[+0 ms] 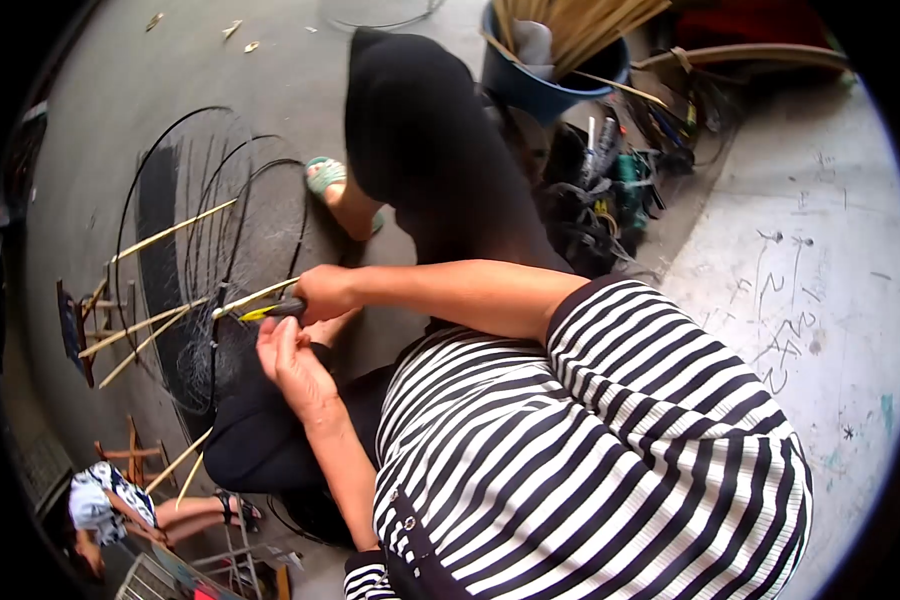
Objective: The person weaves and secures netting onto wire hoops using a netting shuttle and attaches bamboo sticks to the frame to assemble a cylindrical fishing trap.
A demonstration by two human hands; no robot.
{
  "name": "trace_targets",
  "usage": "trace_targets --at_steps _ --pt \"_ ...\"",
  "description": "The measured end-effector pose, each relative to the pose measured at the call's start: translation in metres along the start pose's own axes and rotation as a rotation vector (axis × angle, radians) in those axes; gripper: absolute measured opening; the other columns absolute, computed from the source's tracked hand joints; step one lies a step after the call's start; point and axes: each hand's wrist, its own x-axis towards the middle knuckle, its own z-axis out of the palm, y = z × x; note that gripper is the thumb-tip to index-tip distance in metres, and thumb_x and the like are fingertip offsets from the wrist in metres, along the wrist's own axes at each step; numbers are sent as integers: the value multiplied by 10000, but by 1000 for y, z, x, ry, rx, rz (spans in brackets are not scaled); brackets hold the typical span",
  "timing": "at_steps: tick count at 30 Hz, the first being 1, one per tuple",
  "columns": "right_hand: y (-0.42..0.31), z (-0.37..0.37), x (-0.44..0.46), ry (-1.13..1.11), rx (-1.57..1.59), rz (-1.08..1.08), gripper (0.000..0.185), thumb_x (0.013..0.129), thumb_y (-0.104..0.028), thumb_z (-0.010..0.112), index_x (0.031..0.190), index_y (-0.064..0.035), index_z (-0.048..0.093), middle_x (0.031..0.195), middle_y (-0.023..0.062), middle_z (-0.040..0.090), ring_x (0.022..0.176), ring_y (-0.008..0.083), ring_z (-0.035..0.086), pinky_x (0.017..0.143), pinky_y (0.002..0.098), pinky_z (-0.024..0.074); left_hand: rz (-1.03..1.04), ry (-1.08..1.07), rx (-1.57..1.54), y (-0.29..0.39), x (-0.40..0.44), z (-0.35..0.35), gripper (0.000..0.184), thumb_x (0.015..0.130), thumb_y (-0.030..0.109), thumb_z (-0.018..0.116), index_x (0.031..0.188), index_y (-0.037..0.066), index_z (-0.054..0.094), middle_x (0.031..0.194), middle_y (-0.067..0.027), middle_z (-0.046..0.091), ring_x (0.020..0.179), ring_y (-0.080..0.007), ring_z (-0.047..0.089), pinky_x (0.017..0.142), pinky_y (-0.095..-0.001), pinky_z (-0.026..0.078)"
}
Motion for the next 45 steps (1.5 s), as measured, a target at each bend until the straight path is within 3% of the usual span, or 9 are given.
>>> trace_targets --at_steps 7,8,11,15,18,23,33,39,45 --pt "9 50 -22 309 -530 -139 234 818 -190 539 1000 -67 619 921 124 645 856 244 622 695 399 491 -517 -61 -50 -59 39 -15 412 920 372 525 1101 7 585 1076 -111 608 977 -220 596 860 -348 478" --pt "-40 0 -71 307 -938 -267 345 813 -213 532 1101 -25 555 1013 141 619 931 274 588 707 422 485 -490 -114 -144 -61 43 -15 376 924 333 519 1100 6 582 1053 -124 616 957 -223 604 840 -349 490" --pt "-65 -85 -116 783 -671 -477 341 800 -172 556 1135 -107 565 1162 84 561 971 211 569 830 398 429 -403 102 -153 -77 70 -38 174 878 75 583 1040 13 579 946 -130 630 833 -200 618 715 -299 520" --pt "48 -192 -168 1317 -663 -118 322 824 -128 588 1131 -49 529 1017 152 573 896 303 578 760 416 465 -432 125 -226 -70 55 -44 137 817 -58 617 893 40 556 799 -58 557 691 -147 551 535 -256 440" --pt "165 -175 -188 830 -780 644 563 827 -310 622 1263 -21 415 1087 245 563 958 399 580 807 455 478 -562 56 -323 -89 60 -62 134 825 -44 626 859 51 539 865 -72 577 668 -126 515 495 -246 391" --pt "269 -145 -192 630 -670 929 744 837 -573 457 1332 -37 309 1082 264 604 938 420 608 829 476 484 -690 -105 -351 -81 34 -72 166 830 -35 618 968 40 563 884 -95 603 588 -111 469 462 -227 338" --pt "239 -166 -223 929 -463 616 394 815 -240 517 1074 55 483 1020 333 568 973 478 538 826 497 426 -266 185 -109 -147 81 -56 349 789 16 673 1097 102 533 728 -6 503 509 -87 466 390 -225 339" --pt "99 -161 -251 1159 452 296 319 917 -224 572 1191 -78 500 735 -22 528 543 39 463 431 187 340 -420 228 -147 -146 79 -26 186 835 108 664 977 121 544 712 -2 551 489 -95 460 394 -210 306" --pt "-23 -142 -238 834 320 43 359 904 -104 581 1257 -122 520 820 -23 584 591 10 434 497 157 333 -637 -117 -244 -93 32 -38 109 876 146 613 955 91 562 817 -65 623 544 -113 502 435 -225 326"
